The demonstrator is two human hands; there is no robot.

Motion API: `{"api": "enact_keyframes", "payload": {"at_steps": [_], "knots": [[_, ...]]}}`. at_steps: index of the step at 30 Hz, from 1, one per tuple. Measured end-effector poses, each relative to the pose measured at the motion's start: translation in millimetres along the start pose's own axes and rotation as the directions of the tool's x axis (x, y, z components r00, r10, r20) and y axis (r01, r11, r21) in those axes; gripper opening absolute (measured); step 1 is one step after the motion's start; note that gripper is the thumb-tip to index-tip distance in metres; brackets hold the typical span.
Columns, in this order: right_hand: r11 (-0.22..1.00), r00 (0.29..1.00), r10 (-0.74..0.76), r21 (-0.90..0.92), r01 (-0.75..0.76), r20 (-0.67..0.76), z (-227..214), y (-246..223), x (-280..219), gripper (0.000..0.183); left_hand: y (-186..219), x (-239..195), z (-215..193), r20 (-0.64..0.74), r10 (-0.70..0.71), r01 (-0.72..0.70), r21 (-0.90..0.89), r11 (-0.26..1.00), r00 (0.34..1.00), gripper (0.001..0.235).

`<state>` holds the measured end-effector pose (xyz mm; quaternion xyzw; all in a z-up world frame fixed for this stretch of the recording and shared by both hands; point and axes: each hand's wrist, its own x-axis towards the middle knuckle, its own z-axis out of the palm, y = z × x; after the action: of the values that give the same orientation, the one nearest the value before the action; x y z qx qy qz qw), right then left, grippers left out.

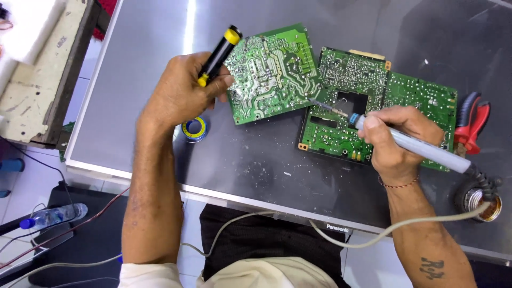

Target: The person uses a soldering iron and solder wire to work on a green circuit board placed on a workbench. They apply heat to specific points on the board while feeding solder wire to create connections, maintaining a steady hand throughout the process.

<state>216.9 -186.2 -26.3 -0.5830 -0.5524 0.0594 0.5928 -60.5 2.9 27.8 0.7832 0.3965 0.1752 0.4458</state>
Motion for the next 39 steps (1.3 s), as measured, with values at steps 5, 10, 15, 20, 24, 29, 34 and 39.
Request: {"api": "enact_keyframes", "payload": {"at_steps": [5,10,15,20,24,29,34,39], "knots": [[0.999,0.999,0.019,0.040,-0.018,-0.036,1.0,-6.2,2.0,0.020,17.0,-15.5,-0.6,-0.013,-0.132,0.132,0.027,0.991,0.991,0.011],[0.993,0.992,0.084,0.094,-0.075,-0.093,3.7,-6.9,4.8,0.040,18.7,-18.6,1.3,-0.024,-0.268,0.269,0.136,0.953,0.963,0.017],[0.965,0.999,0.054,0.259,-0.051,-0.003,6.9,-3.3,11.1,0.060,18.8,-16.6,5.8,-0.068,-0.286,0.288,0.024,0.957,0.956,0.011],[0.962,0.998,0.061,0.266,-0.060,0.007,14.8,-0.9,18.1,0.059,17.0,-14.3,7.4,-0.078,-0.291,0.297,0.076,0.952,0.954,0.012],[0.969,0.997,-0.043,0.247,0.024,0.069,22.6,7.8,24.2,0.040,16.1,-13.4,8.5,-0.075,-0.294,0.300,0.088,0.950,0.953,0.012],[0.974,0.987,-0.005,0.225,-0.031,0.159,34.4,0.2,28.8,0.043,12.8,-17.8,13.8,-0.157,-0.188,0.198,0.046,0.979,0.969,0.013],[0.984,0.966,0.014,0.168,-0.059,0.259,39.3,-13.0,25.0,0.049,7.7,-12.7,14.2,-0.178,-0.163,0.177,0.070,0.982,0.970,0.011],[0.973,0.951,-0.001,0.221,-0.071,0.310,45.5,-24.3,13.8,0.048,-1.7,-1.6,13.7,-0.235,-0.131,0.145,0.044,0.988,0.963,0.011]]}}
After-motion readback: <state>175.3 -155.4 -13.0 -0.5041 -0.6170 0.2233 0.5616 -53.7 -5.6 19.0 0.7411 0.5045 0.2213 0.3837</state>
